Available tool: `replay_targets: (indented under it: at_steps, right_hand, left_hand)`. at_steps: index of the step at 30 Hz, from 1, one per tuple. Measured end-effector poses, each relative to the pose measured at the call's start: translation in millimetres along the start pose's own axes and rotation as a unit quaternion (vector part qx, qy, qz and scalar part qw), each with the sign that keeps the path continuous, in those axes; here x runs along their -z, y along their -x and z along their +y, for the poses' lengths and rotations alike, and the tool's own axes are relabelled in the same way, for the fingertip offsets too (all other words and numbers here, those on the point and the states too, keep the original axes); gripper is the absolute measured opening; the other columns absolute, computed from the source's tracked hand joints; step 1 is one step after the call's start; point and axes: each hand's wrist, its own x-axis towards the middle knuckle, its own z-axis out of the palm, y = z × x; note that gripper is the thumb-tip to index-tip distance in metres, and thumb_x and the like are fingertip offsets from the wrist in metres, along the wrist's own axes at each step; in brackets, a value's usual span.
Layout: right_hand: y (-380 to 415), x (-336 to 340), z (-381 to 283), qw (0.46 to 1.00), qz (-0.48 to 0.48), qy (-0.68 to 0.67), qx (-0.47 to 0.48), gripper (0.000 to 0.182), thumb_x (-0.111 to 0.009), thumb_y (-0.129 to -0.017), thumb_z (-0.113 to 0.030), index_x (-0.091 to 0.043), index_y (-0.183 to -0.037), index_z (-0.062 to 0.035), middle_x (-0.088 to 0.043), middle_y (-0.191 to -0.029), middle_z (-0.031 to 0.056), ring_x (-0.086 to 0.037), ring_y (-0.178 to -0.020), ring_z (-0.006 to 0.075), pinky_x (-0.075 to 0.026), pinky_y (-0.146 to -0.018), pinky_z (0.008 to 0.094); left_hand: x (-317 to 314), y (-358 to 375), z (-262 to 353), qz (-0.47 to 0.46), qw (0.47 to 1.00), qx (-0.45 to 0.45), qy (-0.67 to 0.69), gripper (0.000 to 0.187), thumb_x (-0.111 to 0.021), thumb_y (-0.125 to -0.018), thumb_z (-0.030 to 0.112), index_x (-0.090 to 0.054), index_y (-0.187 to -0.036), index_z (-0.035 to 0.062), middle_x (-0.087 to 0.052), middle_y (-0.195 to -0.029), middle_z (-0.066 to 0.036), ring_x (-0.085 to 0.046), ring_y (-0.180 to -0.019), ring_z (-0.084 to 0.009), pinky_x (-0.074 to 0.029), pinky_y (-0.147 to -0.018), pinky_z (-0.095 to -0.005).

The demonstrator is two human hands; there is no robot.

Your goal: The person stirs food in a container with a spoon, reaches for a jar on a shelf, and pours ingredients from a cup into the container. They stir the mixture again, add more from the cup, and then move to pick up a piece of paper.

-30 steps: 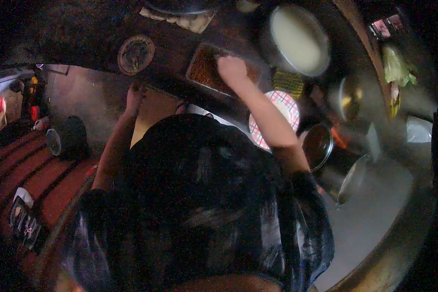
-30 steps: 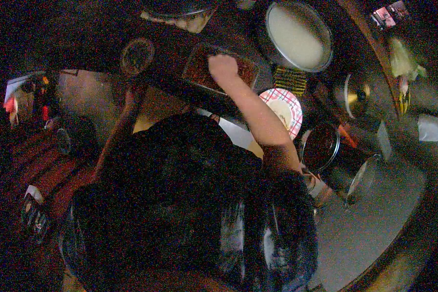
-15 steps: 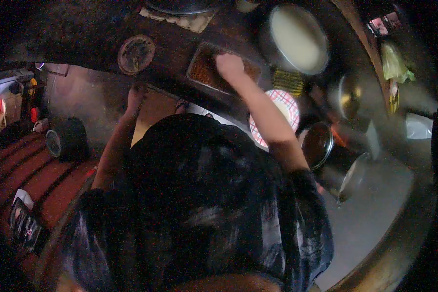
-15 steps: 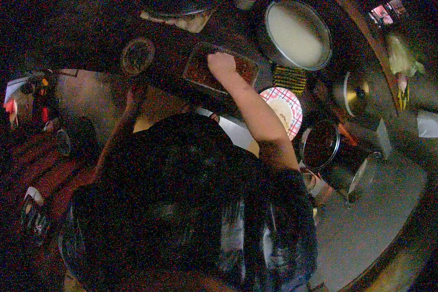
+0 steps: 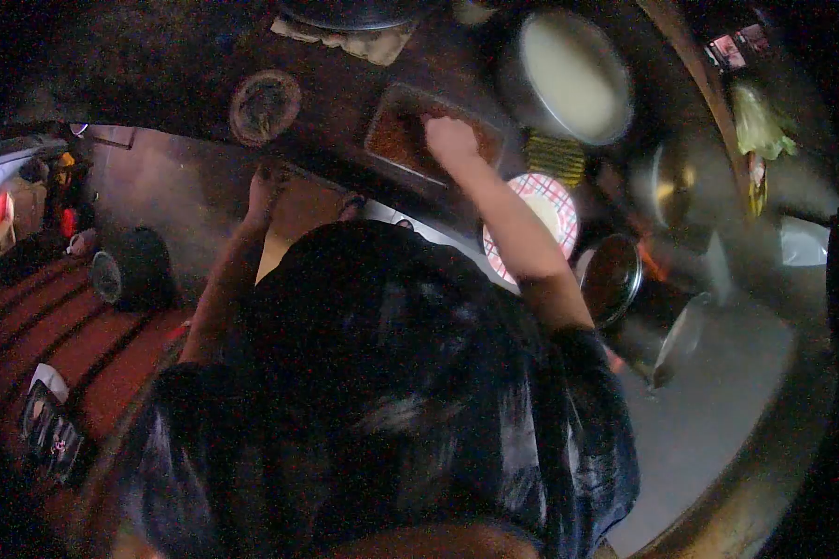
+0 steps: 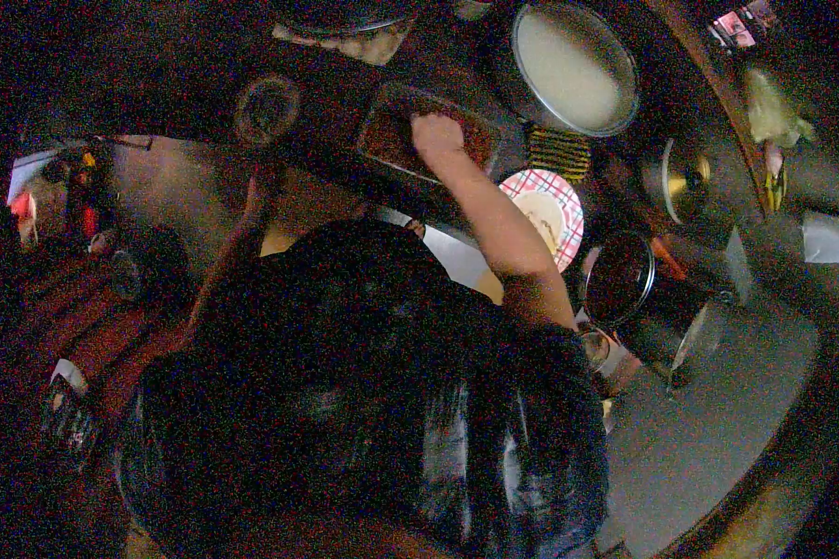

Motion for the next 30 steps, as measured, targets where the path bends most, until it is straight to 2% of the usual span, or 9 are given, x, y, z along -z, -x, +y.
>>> replay_targets:
  at_steps: [4, 6, 7, 9, 12, 15, 22, 25, 30]
  right_hand:
    - [28.7, 29.8, 29.2, 0.999, -0.017, 0.023, -0.043, 0.024, -0.037, -0.078, -0.015, -0.058, -0.084, -0.006, -0.058, -0.085, 0.0155, -0.057, -0.08, 0.0297, -0.046, -0.068, 0.0401]
    - [40.6, 36.3, 36.0, 0.998, -0.026, -0.002, -0.055, 0.024, -0.037, -0.077, -0.014, -0.058, -0.083, -0.0056, -0.058, -0.086, 0.016, -0.057, -0.08, 0.0301, -0.046, -0.068, 0.0403]
    - [45.4, 37.7, 37.2, 0.997, -0.033, -0.028, -0.067, 0.024, -0.037, -0.077, -0.014, -0.058, -0.083, -0.0053, -0.058, -0.086, 0.0164, -0.057, -0.081, 0.0305, -0.046, -0.069, 0.0405]
    - [47.1, 21.8, 39.5, 0.998, -0.03, -0.028, -0.055, 0.024, -0.037, -0.077, -0.014, -0.058, -0.083, -0.0052, -0.057, -0.087, 0.0169, -0.057, -0.081, 0.0306, -0.046, -0.07, 0.0405]
    - [31.7, -9.6, 36.8, 0.998, -0.008, -0.047, -0.036, 0.024, -0.037, -0.076, -0.014, -0.058, -0.082, -0.0048, -0.057, -0.088, 0.0177, -0.057, -0.081, 0.0306, -0.046, -0.07, 0.0403]
    - [26.6, -10.2, 21.1, 0.998, 0.012, -0.056, -0.034, 0.024, -0.037, -0.076, -0.014, -0.059, -0.081, -0.0045, -0.058, -0.085, 0.018, -0.057, -0.079, 0.0301, -0.046, -0.068, 0.0401]
    - [21.5, 9.5, 14.6, 0.998, 0.025, -0.016, -0.049, 0.025, -0.038, -0.076, -0.014, -0.06, -0.077, -0.0041, -0.059, -0.079, 0.0161, -0.059, -0.075, 0.0295, -0.047, -0.066, 0.0397]
    - [23.4, -1.5, 27.5, 1.0, -0.009, -0.002, -0.024, 0.024, -0.039, -0.075, -0.014, -0.061, -0.075, -0.0041, -0.06, -0.077, 0.0152, -0.059, -0.073, 0.0288, -0.048, -0.064, 0.0389]
    - [34.6, 35.8, 28.0, 1.0, 0.025, 0.016, 0.004, 0.024, -0.039, -0.075, -0.014, -0.061, -0.074, -0.0039, -0.059, -0.074, 0.0166, -0.059, -0.071, 0.0286, -0.047, -0.061, 0.0383]
  left_hand:
    - [4.6, 5.7, 18.6, -0.025, 0.998, -0.007, -0.048, 0.019, -0.048, -0.08, 0.017, -0.049, -0.093, 0.0038, -0.055, -0.078, -0.007, -0.052, -0.067, -0.0133, -0.043, -0.056, -0.027]
    - [9.2, 15.2, 29.5, -0.059, 0.986, -0.12, -0.097, 0.021, -0.05, -0.079, 0.016, -0.048, -0.097, 0.0043, -0.054, -0.08, -0.007, -0.051, -0.067, -0.0136, -0.043, -0.057, -0.0268]
    - [7.4, 14.9, 25.9, -0.061, 0.986, -0.122, -0.098, 0.021, -0.05, -0.079, 0.016, -0.048, -0.097, 0.0043, -0.054, -0.08, -0.007, -0.051, -0.067, -0.0136, -0.043, -0.057, -0.0268]
    - [0.8, 12.9, 6.5, -0.002, 0.995, -0.076, 0.058, 0.022, -0.052, -0.077, 0.016, -0.048, -0.095, 0.0044, -0.053, -0.084, -0.006, -0.051, -0.069, -0.0134, -0.042, -0.058, -0.0261]
    - [3.3, -7.8, -23.9, -0.005, 0.998, -0.039, 0.046, 0.021, -0.053, -0.077, 0.014, -0.047, -0.095, 0.0049, -0.051, -0.088, -0.005, -0.051, -0.071, -0.0139, -0.042, -0.058, -0.0262]
    - [-4.2, 13.4, 24.7, -0.002, 0.999, 0.048, 0.014, 0.022, -0.053, -0.077, 0.013, -0.045, -0.096, 0.0044, -0.05, -0.089, -0.006, -0.052, -0.073, -0.0144, -0.042, -0.058, -0.0267]
    - [1.4, 1.7, -5.3, -0.014, 0.995, 0.007, 0.095, 0.031, -0.053, -0.077, 0.015, -0.044, -0.105, 0.0046, -0.051, -0.092, -0.009, -0.054, -0.072, -0.0147, -0.043, -0.056, -0.0252]
    - [5.0, -0.2, -4.1, 0.027, 0.998, 0.04, 0.046, 0.034, -0.052, -0.077, 0.015, -0.042, -0.108, 0.0032, -0.051, -0.096, -0.01, -0.055, -0.073, -0.0156, -0.044, -0.056, -0.0251]
    - [6.9, 7.7, 14.4, -0.016, 0.997, 0.027, -0.067, 0.031, -0.053, -0.077, 0.015, -0.045, -0.105, 0.0029, -0.053, -0.092, -0.009, -0.054, -0.073, -0.0149, -0.044, -0.056, -0.0251]
